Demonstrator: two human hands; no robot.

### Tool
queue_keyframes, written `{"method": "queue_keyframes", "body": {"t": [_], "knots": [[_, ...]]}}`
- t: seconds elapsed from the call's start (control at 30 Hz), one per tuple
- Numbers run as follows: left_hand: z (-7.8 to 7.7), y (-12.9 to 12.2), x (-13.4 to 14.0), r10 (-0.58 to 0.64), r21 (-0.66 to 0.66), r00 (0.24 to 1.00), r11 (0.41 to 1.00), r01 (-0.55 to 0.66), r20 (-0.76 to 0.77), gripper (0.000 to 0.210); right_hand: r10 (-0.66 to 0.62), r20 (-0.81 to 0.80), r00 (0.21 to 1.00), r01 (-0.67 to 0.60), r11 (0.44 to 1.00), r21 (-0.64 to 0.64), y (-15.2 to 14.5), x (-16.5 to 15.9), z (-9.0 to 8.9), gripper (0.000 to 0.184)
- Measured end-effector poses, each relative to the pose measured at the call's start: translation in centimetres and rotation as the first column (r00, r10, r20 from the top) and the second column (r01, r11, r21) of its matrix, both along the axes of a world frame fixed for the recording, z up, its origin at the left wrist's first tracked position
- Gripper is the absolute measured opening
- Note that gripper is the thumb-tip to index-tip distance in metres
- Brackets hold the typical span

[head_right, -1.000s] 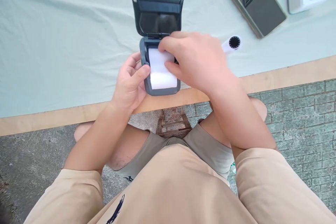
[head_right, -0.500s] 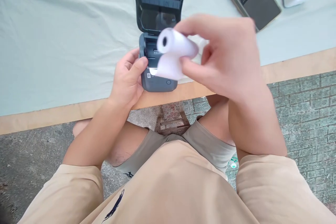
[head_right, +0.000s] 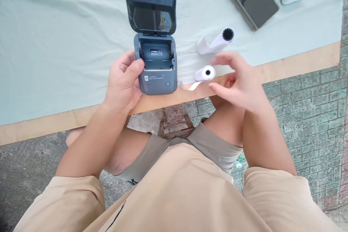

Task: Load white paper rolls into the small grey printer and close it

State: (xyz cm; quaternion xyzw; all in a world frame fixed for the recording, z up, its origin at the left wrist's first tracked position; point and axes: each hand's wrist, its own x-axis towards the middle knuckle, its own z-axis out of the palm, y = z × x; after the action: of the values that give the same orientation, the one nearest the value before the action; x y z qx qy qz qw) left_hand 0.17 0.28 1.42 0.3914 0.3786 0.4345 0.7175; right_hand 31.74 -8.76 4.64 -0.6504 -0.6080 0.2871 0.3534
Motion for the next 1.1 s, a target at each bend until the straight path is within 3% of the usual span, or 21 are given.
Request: {"method": "queue_keyframes", "body": {"t": [0.13,0.2,0.33,0.43,0.53,0.6,0.63,0.7,0.83,0.93,1.1], "knots": [[-0.1,-0.2,0.0,0.019,-0.028,0.999,0.999,-0.018,0.029,0.047,-0.155,0.041,0.987,0.149,0.980,0.131,2.9,2.5,0.4,0.055],[-0.2,-0.3,0.0,0.032,-0.033,0.998,0.999,-0.030,0.046,0.047,-0.149,0.077,0.986,0.142,0.986,0.091,4.5,2.6,-0.2,0.054],[-0.4,-0.6,0.1,0.045,-0.045,0.997,0.998,-0.042,0.056,0.049,-0.132,0.132,0.982,0.126,0.991,0.055,6.0,1.9,-0.8,0.037],[-0.4,-0.7,0.1,0.042,-0.047,0.999,0.998,-0.041,0.025,0.051,-0.127,0.089,0.988,0.113,0.982,0.152,5.5,1.0,0.9,0.047],[-0.5,-0.7,0.0,0.018,-0.030,1.000,0.999,-0.018,0.008,0.057,0.099,-0.075,0.992,-0.070,0.945,0.321,5.0,-1.3,4.4,0.052],[-0.7,-0.6,-0.1,0.008,-0.017,1.000,1.000,-0.008,0.011,0.062,0.357,-0.071,0.932,-0.325,0.904,0.278,5.3,-3.7,6.5,0.050],[-0.8,-0.5,-0.1,0.013,-0.014,1.000,1.000,-0.013,0.013,0.063,0.441,-0.111,0.891,-0.419,0.891,0.174,5.7,-4.9,7.2,0.050],[-1.1,-0.4,-0.1,0.035,-0.014,0.999,0.999,-0.035,0.013,0.065,0.510,-0.074,0.857,-0.510,0.860,0.024,6.7,-7.2,8.0,0.042],[-1.3,-0.5,-0.1,0.042,-0.044,0.999,0.998,-0.042,0.007,0.068,0.511,0.275,0.814,-0.494,0.859,-0.134,8.9,-9.9,7.3,0.025],[-1.0,-0.7,-0.3,0.021,-0.066,0.999,0.998,-0.018,0.045,0.069,0.441,0.512,0.737,-0.404,0.895,-0.190,9.7,-10.6,6.4,0.028],[-0.5,-0.9,-0.5,-0.002,-0.089,1.000,0.996,0.004,0.030,0.066,0.419,0.588,0.692,-0.383,0.903,-0.193,9.9,-10.8,5.5,0.024]]}}
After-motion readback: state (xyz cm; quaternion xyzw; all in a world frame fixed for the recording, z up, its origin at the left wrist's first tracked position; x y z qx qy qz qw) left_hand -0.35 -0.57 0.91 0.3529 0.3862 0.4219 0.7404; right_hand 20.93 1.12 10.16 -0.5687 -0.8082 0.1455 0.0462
